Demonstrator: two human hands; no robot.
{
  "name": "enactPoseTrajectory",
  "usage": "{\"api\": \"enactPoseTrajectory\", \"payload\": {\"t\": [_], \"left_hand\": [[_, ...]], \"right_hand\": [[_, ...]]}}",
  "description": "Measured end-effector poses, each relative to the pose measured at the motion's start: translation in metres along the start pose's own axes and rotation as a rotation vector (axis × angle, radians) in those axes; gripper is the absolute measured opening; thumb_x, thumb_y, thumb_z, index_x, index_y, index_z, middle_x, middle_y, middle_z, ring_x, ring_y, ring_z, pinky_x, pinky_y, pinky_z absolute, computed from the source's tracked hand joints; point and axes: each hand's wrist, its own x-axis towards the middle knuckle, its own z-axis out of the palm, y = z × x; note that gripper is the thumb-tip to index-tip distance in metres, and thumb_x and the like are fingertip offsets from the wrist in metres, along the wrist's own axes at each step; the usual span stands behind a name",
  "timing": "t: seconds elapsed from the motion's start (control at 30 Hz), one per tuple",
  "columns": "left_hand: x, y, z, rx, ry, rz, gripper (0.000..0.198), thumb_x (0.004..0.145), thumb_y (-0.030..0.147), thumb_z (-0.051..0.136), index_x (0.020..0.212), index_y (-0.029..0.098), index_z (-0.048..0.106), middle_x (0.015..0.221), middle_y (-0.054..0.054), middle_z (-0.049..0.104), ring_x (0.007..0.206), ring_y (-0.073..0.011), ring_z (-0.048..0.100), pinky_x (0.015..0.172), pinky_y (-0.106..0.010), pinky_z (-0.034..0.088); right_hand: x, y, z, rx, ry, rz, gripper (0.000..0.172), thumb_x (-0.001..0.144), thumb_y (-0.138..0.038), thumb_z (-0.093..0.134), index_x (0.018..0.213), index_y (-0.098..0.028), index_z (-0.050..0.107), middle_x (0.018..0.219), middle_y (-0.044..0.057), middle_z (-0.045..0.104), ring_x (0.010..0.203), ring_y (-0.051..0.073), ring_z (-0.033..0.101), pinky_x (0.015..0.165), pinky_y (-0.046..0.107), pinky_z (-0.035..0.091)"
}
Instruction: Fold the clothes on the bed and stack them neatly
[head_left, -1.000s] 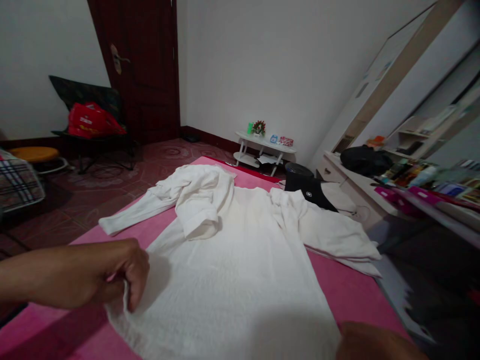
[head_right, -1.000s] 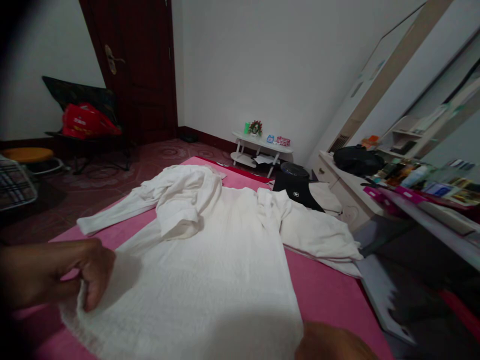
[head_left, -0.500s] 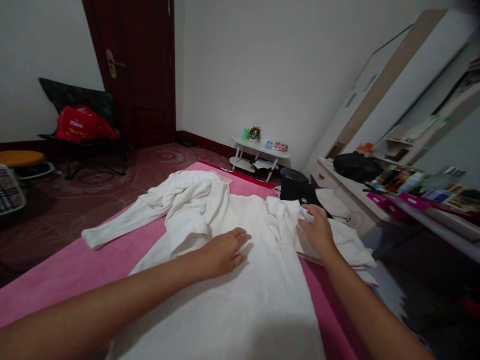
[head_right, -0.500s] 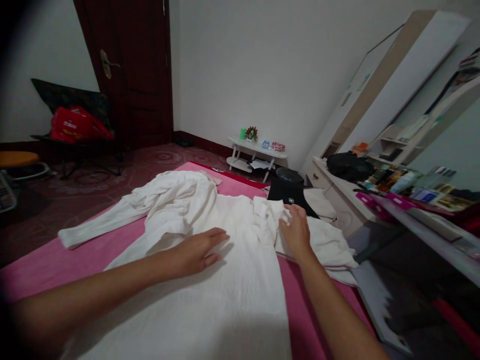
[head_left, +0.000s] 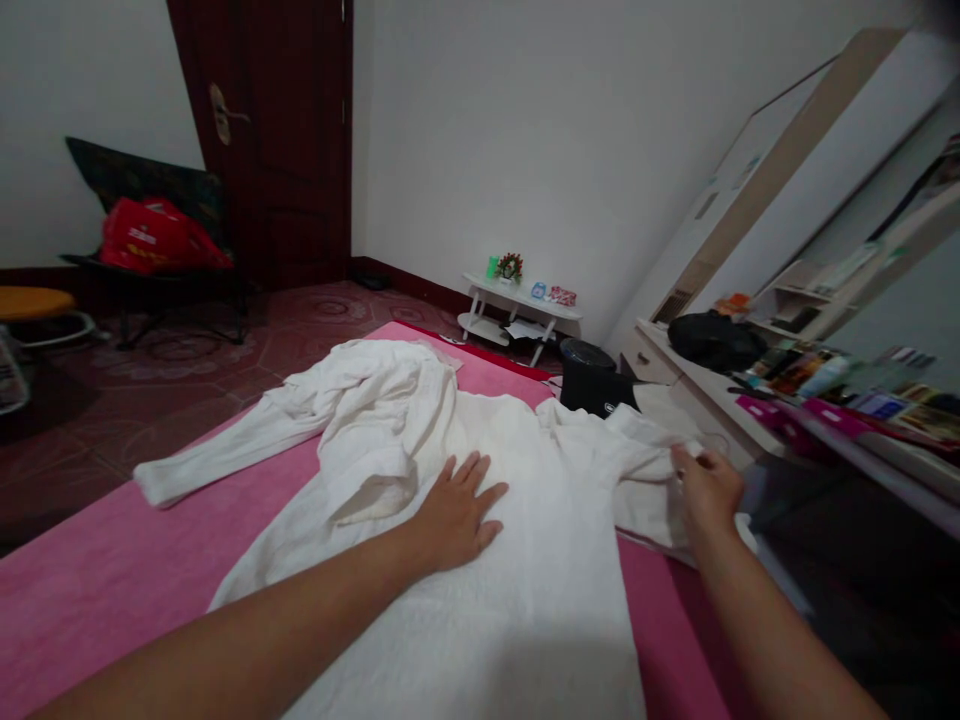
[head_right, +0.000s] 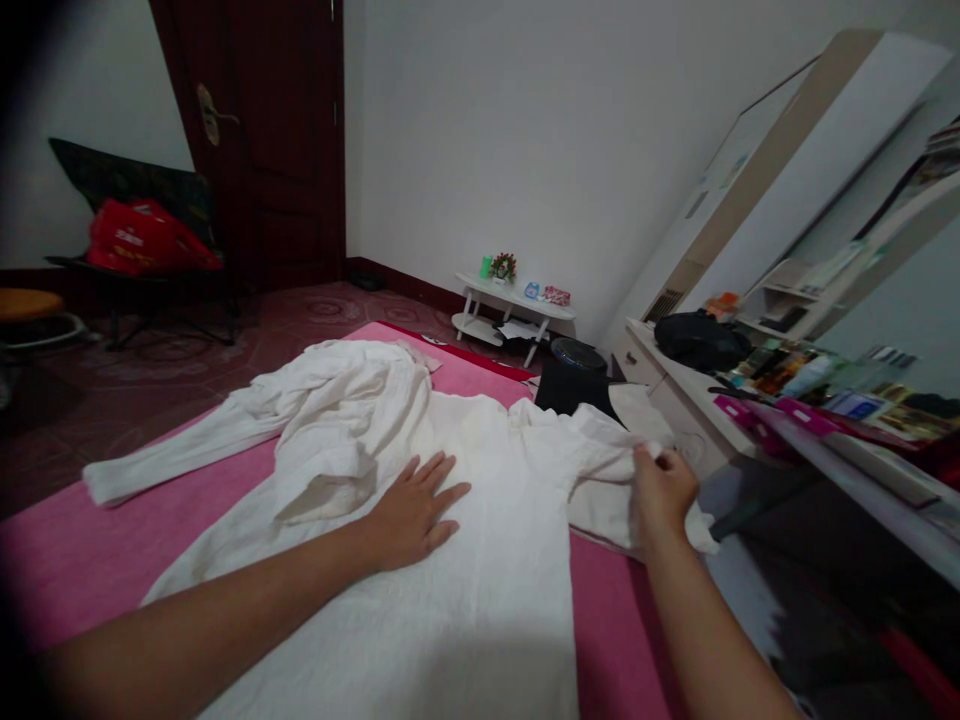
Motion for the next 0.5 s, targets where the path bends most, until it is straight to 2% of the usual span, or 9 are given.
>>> {"api": "enactPoseTrajectory", "payload": {"t": [0.07,0.1,0.17,0.2,0.27,0.3,0.37,0.43,0.5], "left_hand": [[0.0,0.001,0.0,-0.005,0.008,0.006,0.054,0.092,0.048,0.042,0.142,0.027,0.038,0.155,-0.015,0.021,0.143,-0.0332,0.014,0.111,-0.058,0.012],[0.0,0.001,0.0,-0.01,0.01,0.011,0.054,0.092,0.048,0.042,0.142,0.027,0.039,0.154,-0.015,0.022,0.143,-0.0336,0.015,0.111,-0.058,0.013],[0.0,0.001,0.0,-0.019,0.014,0.015,0.053,0.092,0.047,0.043,0.141,0.026,0.04,0.154,-0.017,0.023,0.142,-0.0342,0.016,0.111,-0.059,0.013],[0.0,0.001,0.0,-0.022,0.017,0.015,0.053,0.092,0.046,0.043,0.141,0.026,0.04,0.154,-0.017,0.023,0.142,-0.0343,0.016,0.111,-0.059,0.013],[0.0,0.001,0.0,-0.026,0.023,0.008,0.053,0.092,0.046,0.043,0.141,0.026,0.04,0.154,-0.016,0.023,0.142,-0.0341,0.016,0.111,-0.059,0.013],[0.0,0.001,0.0,-0.027,0.025,0.004,0.053,0.092,0.047,0.043,0.141,0.027,0.04,0.154,-0.015,0.023,0.142,-0.034,0.016,0.111,-0.059,0.012],[0.001,0.001,0.001,-0.029,0.027,0.0,0.053,0.092,0.047,0.043,0.141,0.027,0.04,0.154,-0.014,0.024,0.142,-0.0339,0.017,0.111,-0.059,0.013],[0.001,0.0,0.001,-0.036,0.03,0.0,0.055,0.091,0.047,0.045,0.141,0.026,0.039,0.153,-0.014,0.027,0.142,-0.0338,0.019,0.112,-0.059,0.012],[0.001,0.0,0.0,-0.049,0.036,0.003,0.056,0.09,0.047,0.046,0.142,0.026,0.039,0.152,-0.014,0.028,0.141,-0.0334,0.02,0.112,-0.059,0.012]], "right_hand": [[0.001,0.004,-0.01,0.044,0.097,0.119,0.025,0.067,-0.031,0.057,0.083,-0.013,0.063,0.071,0.005,0.06,0.063,0.021,0.057,0.058,0.036,0.048],[-0.001,-0.001,-0.012,0.089,0.16,0.123,0.027,0.066,-0.028,0.056,0.088,-0.013,0.062,0.078,0.006,0.062,0.069,0.022,0.06,0.064,0.038,0.05],[-0.015,-0.027,-0.01,0.215,0.206,0.004,0.031,0.066,-0.023,0.056,0.096,-0.015,0.062,0.095,0.008,0.064,0.087,0.023,0.062,0.081,0.039,0.05],[-0.027,-0.045,-0.006,0.291,0.169,-0.111,0.031,0.067,-0.022,0.057,0.097,-0.017,0.062,0.101,0.008,0.064,0.095,0.023,0.061,0.088,0.04,0.047],[-0.059,-0.085,0.01,0.373,-0.141,-0.327,0.024,0.077,-0.023,0.053,0.099,-0.018,0.062,0.106,0.007,0.065,0.101,0.02,0.061,0.093,0.039,0.046],[-0.077,-0.102,0.021,0.347,-0.356,-0.401,0.022,0.082,-0.026,0.051,0.1,-0.018,0.062,0.102,0.007,0.066,0.097,0.019,0.062,0.092,0.038,0.046],[-0.112,-0.123,0.047,0.232,-0.772,-0.551,0.027,0.087,-0.032,0.05,0.108,-0.018,0.062,0.111,0.008,0.065,0.104,0.019,0.06,0.095,0.037,0.044],[-0.137,-0.121,0.075,0.066,-1.053,-0.669,0.044,0.089,-0.04,0.051,0.126,-0.018,0.054,0.135,0.014,0.052,0.124,0.024,0.049,0.103,0.043,0.037],[-0.145,-0.103,0.101,-0.165,-1.193,-0.703,0.056,0.091,-0.05,0.046,0.14,-0.021,0.042,0.15,0.015,0.034,0.138,0.03,0.031,0.108,0.054,0.026]]}}
